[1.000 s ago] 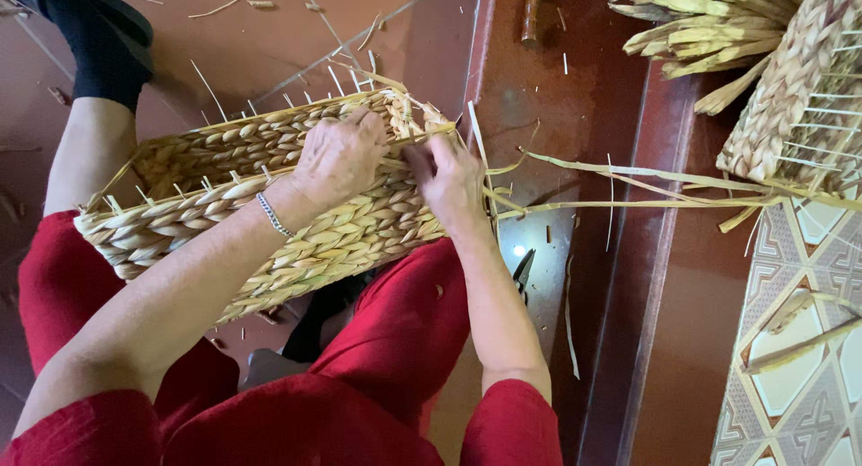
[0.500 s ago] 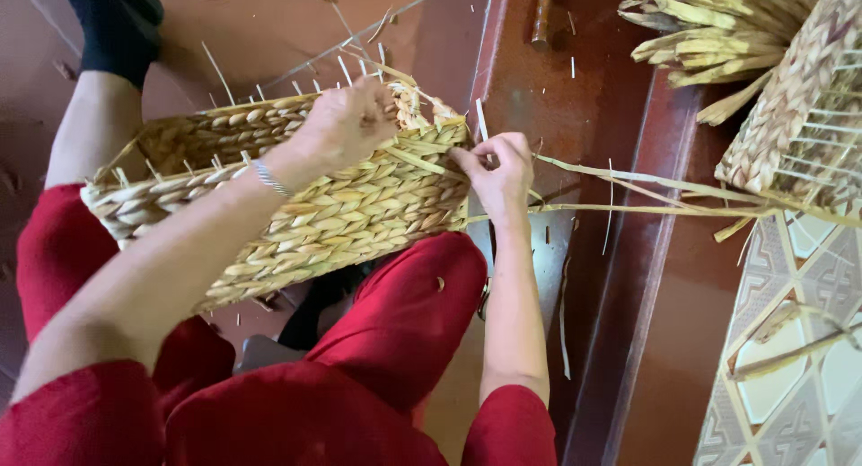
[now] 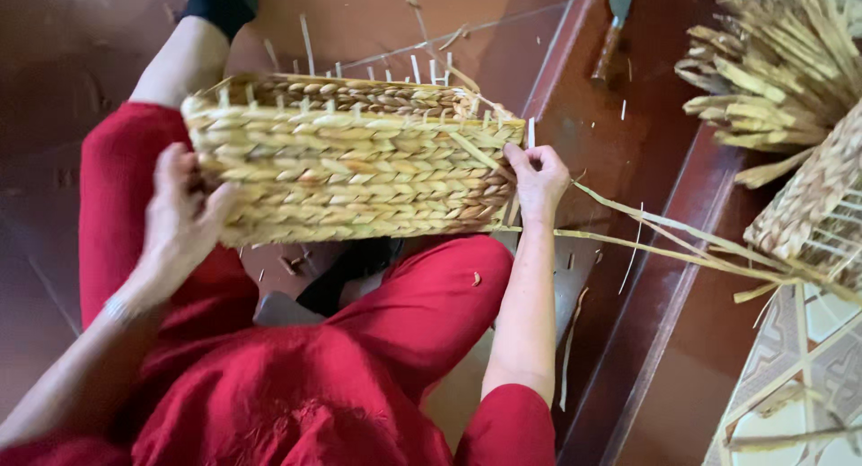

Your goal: The person sits on the floor weaving a water hyacinth basket, threading long woven strips through the basket's rim and sides and pulling them tight to secure the weave, working around the basket and turning it as they go.

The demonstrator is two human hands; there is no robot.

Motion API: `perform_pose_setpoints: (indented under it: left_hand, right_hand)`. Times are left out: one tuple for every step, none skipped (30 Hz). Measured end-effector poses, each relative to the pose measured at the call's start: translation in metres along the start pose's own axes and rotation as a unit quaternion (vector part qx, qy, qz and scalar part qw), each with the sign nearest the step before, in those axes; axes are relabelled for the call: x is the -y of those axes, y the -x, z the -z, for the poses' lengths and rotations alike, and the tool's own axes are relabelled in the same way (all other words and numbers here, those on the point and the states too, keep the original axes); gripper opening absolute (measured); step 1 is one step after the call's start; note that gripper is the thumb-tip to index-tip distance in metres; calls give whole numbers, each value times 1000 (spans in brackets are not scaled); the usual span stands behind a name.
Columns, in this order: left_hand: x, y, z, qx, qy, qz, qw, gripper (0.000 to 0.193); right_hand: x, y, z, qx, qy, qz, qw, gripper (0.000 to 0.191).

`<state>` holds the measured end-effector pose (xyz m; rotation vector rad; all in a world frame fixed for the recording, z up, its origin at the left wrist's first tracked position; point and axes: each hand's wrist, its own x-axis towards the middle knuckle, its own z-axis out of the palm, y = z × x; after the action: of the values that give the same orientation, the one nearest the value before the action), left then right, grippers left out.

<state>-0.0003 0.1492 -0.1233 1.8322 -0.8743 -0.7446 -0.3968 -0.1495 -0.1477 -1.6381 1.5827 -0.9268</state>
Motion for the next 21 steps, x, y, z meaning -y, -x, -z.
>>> perform_pose_setpoints:
  left_hand:
    - [5,0,-8,6,1,71,997,71]
    - [8,-4,-14,13,6,136,991,67]
    - [8,-7,-14,-8,-10,99,995,63]
    - [7,-13,-15,-28,-26,61,997,59]
    - [4,-20,-14,-47,-43,23,998,56]
    - [1,-27,-10,-53,-40,19,998,53]
    - [-3,-36,-4,-56,-41,17,997,50]
    - [-6,-48,2,-58,-42,14,997,48]
    - [-9,-60,8,-72,-55,24,996,49]
    - [-10,-73,16,-85,-70,36,993,51]
    - [-11,-85,23,-97,-87,50,990,53]
    - [-10,-98,31,-104,-102,12,989,53]
    - [-9,-110,43,-110,-118,-25,986,52]
    - [-8,-116,52,-119,-134,-65,982,52]
    - [-6,-118,58,-107,-139,-32,984,53]
    - [-4,-122,65,-94,-145,-1,985,54]
    - [-3,-123,70,-80,-152,32,985,54]
    - [-2,-123,72,-101,-216,-33,971,55]
    - [-1,-121,71,-115,-277,-97,949,56]
    - [-4,-120,65,-128,-332,-164,920,57]
    - [-9,-118,60,-141,-330,-207,910,57]
  right_hand:
    - [1,1,-1,0,-8,-16,1000,29]
    - [3,3,-3,4,-28,-19,999,28]
    - [5,5,-3,5,-50,-20,999,28]
    - [7,6,-3,5,-72,-20,997,27]
    - [9,7,-2,0,-51,-6,999,28]
    - [11,10,-1,-4,-28,3,1000,29]
    - [11,15,-3,-8,-6,8,1000,30]
    - [12,20,-5,0,-41,3,999,30]
    - [13,24,-8,8,-74,-1,997,31]
    - [15,29,-13,19,-107,-8,994,31]
    - [16,34,-18,41,-99,-9,994,28]
    - [18,42,-23,63,-90,-13,994,25]
    - [20,50,-28,85,-82,-16,993,22]
    - [23,56,-34,107,-98,-14,989,23]
    - [27,60,-41,129,-115,-10,985,23]
    - [30,62,-46,150,-133,-6,980,23]
    - [33,62,-48,151,-125,-16,980,23]
    - [34,62,-47,152,-117,-31,981,22]
    - [35,63,-46,149,-106,-48,982,22]
    - [35,63,-43,162,-109,-47,980,22]
    - [35,62,-41,174,-113,-41,977,22]
